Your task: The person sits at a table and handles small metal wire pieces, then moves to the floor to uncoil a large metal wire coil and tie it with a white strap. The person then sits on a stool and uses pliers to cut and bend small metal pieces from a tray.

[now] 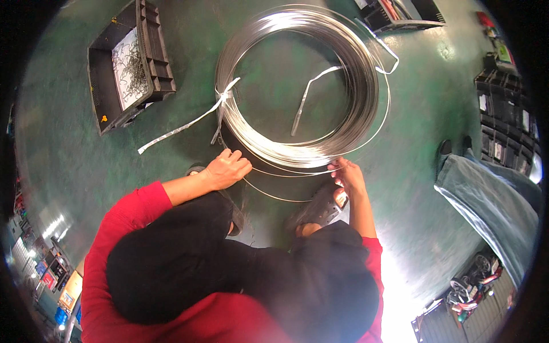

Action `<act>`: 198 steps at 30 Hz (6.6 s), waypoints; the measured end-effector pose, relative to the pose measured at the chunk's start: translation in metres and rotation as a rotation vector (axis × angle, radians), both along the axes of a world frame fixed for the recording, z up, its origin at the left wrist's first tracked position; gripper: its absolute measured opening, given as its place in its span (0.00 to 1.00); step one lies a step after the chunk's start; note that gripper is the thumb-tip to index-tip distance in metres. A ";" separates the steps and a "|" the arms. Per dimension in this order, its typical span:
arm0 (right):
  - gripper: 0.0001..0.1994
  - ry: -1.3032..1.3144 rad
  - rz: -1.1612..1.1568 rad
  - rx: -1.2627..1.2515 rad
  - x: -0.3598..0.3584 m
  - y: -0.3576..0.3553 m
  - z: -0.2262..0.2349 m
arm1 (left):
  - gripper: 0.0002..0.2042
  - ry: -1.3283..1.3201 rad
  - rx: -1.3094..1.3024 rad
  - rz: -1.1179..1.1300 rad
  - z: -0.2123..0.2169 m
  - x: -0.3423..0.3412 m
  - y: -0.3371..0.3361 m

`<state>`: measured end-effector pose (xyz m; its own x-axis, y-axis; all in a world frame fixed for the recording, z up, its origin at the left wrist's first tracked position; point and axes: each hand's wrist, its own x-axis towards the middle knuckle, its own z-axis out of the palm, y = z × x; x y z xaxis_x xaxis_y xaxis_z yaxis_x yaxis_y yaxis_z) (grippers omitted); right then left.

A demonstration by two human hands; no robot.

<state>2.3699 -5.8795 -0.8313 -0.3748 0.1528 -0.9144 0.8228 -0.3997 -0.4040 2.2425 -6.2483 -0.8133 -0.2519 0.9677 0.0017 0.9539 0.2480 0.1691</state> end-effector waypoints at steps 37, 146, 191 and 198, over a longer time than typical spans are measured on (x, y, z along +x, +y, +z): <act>0.22 0.003 0.526 1.091 -0.242 0.205 -0.001 | 0.12 -0.403 0.018 0.827 0.005 -0.139 0.232; 0.10 0.346 -0.372 0.279 -0.254 0.125 -0.023 | 0.13 -1.697 0.702 0.534 0.023 -0.152 0.332; 0.16 0.284 0.504 0.388 -0.249 0.173 0.002 | 0.13 0.157 0.206 0.755 0.005 -0.332 0.174; 0.19 0.285 0.495 0.421 -0.253 0.169 0.007 | 0.20 -0.548 0.070 0.448 0.028 -0.175 0.299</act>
<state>2.1173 -5.7101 -0.8243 -0.7072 0.2213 -0.6715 0.7070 0.2313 -0.6683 2.0677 -5.9494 -0.7848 -0.6080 0.7730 -0.1811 0.5356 0.5678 0.6252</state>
